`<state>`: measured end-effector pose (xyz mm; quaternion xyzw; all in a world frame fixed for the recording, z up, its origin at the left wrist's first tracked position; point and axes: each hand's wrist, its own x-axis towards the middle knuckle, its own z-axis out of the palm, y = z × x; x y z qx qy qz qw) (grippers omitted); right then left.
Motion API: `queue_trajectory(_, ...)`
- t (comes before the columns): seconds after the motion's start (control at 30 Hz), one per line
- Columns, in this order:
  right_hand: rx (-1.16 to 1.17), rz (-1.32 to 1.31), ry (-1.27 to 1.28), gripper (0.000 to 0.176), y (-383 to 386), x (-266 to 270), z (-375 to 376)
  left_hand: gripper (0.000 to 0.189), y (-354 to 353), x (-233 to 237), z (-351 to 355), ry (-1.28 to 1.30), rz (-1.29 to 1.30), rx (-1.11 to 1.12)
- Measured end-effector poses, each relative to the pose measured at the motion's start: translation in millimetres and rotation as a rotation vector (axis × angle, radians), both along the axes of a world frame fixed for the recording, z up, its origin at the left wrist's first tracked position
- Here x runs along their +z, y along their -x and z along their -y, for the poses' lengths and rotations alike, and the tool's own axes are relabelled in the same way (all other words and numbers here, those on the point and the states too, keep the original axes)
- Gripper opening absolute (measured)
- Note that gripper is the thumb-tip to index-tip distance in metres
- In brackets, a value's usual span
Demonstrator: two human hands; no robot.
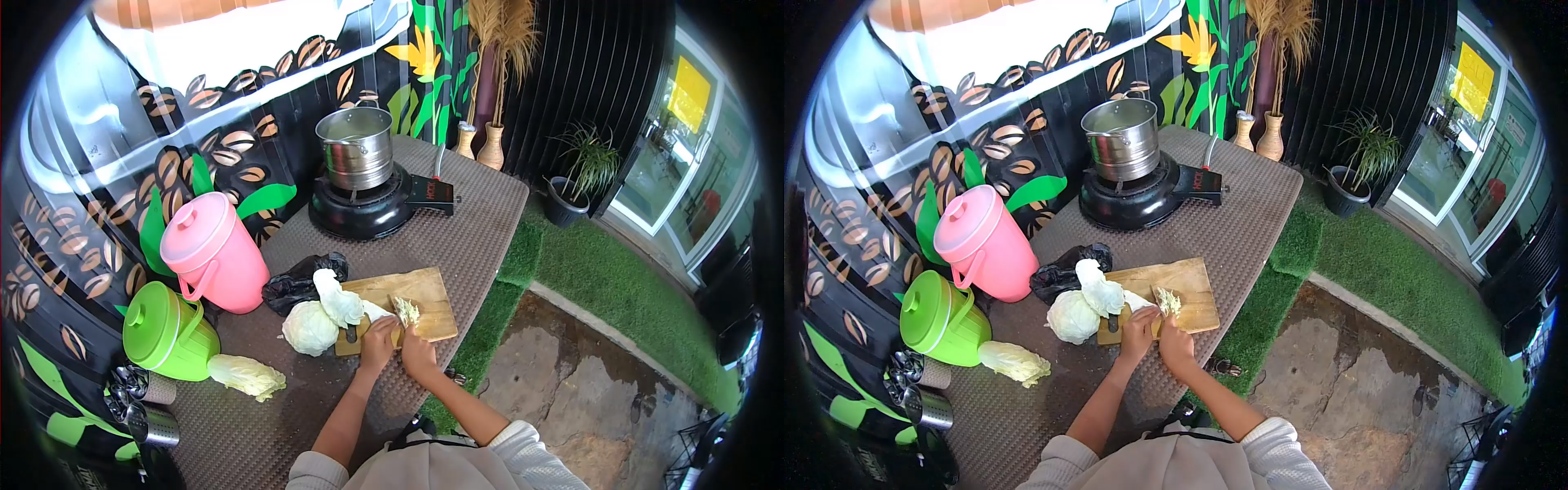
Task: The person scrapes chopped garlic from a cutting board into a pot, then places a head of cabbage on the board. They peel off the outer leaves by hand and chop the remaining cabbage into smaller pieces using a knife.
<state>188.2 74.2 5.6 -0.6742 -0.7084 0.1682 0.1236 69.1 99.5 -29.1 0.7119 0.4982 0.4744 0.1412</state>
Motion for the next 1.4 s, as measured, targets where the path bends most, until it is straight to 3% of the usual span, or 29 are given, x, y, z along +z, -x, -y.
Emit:
queue_trajectory(0.17, 0.088, 0.005, 0.037, 0.025, -7, 16, -3, 0.023, 1, 1, 0, 0.006, -0.007, 0.0)
queue_trajectory(0.37, -0.02, 0.035, -0.047, 0.022, 1, -6, -2, 0.023, 2, 2, 2, -0.055, -0.053, 0.008)
queue_trajectory(0.43, 0.102, 0.016, 0.055, 0.027, -7, 9, -10, 0.024, 1, 2, 3, 0.025, -0.038, 0.002)
queue_trajectory(0.57, 0.119, 0.049, 0.101, 0.027, -7, 15, -3, 0.024, 2, 1, 3, 0.007, -0.022, -0.014)
queue_trajectory(0.67, -0.02, 0.043, -0.104, 0.03, 1, -9, 3, 0.025, 2, 0, 1, -0.031, -0.048, 0.005)
queue_trajectory(0.9, 0.136, 0.072, 0.012, 0.029, -7, 6, -1, 0.023, 3, 5, 3, 0.002, -0.043, -0.007)
queue_trajectory(1.0, 0.018, 0.081, -0.053, 0.038, -2, -10, 4, 0.023, 3, 4, 4, -0.02, -0.037, -0.006)
queue_trajectory(1.07, 0.022, 0.01, 0.027, 0.027, -2, -1, -2, 0.022, 3, 2, 3, -0.043, -0.042, -0.004)
queue_trajectory(1.2, 0.134, 0.039, 0.034, 0.023, -9, 13, -7, 0.022, 3, 4, 3, 0.01, -0.034, -0.002)
queue_trajectory(1.3, -0.012, -0.003, 0.049, 0.022, 1, -4, 3, 0.022, 4, 2, 3, -0.011, -0.029, -0.002)
queue_trajectory(1.4, 0.014, 0.08, -0.134, 0.025, -1, -13, -1, 0.022, 2, 1, 1, -0.004, -0.019, 0.005)
